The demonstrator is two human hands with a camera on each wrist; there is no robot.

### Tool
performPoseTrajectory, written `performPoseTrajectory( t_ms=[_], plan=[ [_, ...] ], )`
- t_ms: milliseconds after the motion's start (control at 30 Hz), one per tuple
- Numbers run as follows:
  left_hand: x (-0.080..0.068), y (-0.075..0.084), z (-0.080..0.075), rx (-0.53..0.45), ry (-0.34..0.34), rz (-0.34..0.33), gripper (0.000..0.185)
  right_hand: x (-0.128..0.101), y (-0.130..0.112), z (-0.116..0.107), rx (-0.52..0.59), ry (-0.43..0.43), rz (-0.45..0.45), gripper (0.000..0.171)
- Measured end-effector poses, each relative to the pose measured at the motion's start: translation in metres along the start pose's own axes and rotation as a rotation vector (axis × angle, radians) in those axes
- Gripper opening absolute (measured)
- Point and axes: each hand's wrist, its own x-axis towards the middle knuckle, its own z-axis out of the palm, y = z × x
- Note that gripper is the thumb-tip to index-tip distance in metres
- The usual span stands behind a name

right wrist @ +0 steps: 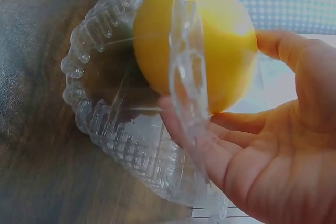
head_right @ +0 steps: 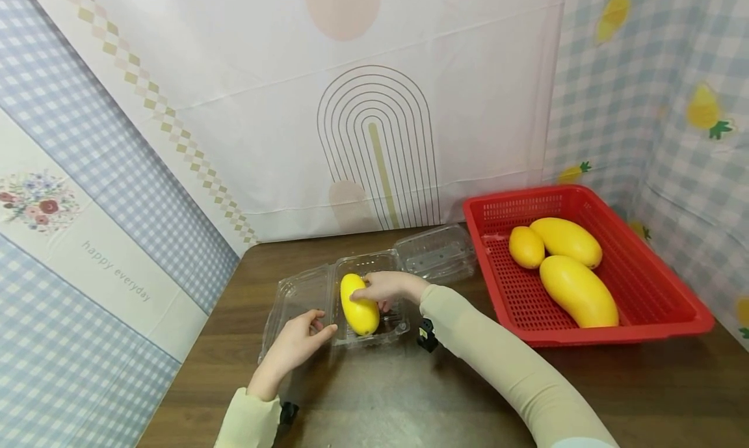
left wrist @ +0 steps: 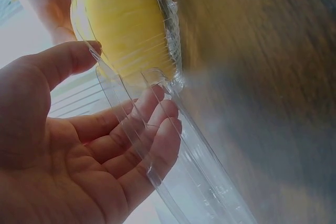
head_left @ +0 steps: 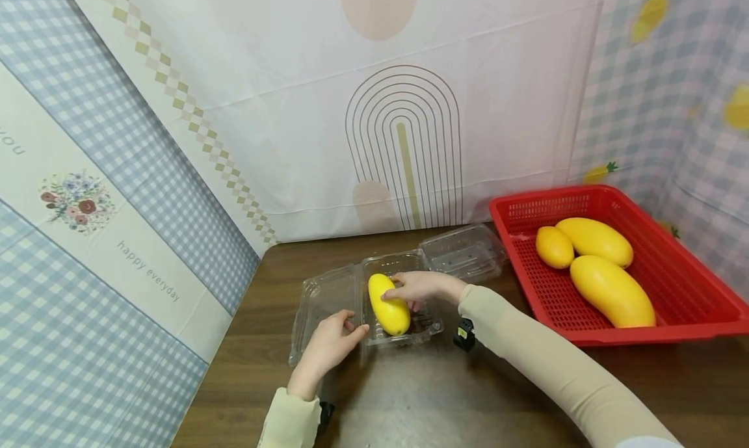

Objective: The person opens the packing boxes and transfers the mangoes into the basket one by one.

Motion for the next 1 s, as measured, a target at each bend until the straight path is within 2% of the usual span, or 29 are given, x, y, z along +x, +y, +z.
performPoseTrajectory(
  t_ms=[267, 433, 633, 800, 867, 1000],
  plan=[
    [0.0001, 0.0003, 0.0003, 0.003, 0.009, -0.001, 0.051, -0.0013, 0.0030, -0.0017, 0.051, 0.064, 0.044, 0.065],
    [-0.0001, 0.0002, 0.0008, -0.002, 0.001, -0.004, 0.052, -0.0018, 0.0055, -0.0032, 0.048, 0.072, 0.050, 0.059],
    [0.0006, 0.0011, 0.0005, -0.004, -0.002, 0.001, 0.052, -0.0018, 0.0074, -0.0015, 0.020, 0.093, 0.040, 0.068],
    [0.0006, 0.0011, 0.0005, -0.004, -0.014, 0.004, 0.053, -0.0026, 0.0050, 0.0032, -0.040, 0.090, 0.007, 0.062],
    [0.0001, 0.0010, 0.0005, -0.004, -0.018, 0.002, 0.053, -0.0023, 0.0047, 0.0050, -0.029, 0.087, 0.007, 0.061],
    [-0.0004, 0.0014, -0.0001, -0.011, -0.022, -0.001, 0.053, -0.0014, 0.0053, 0.0058, 0.019, 0.103, 0.023, 0.070]
  ],
)
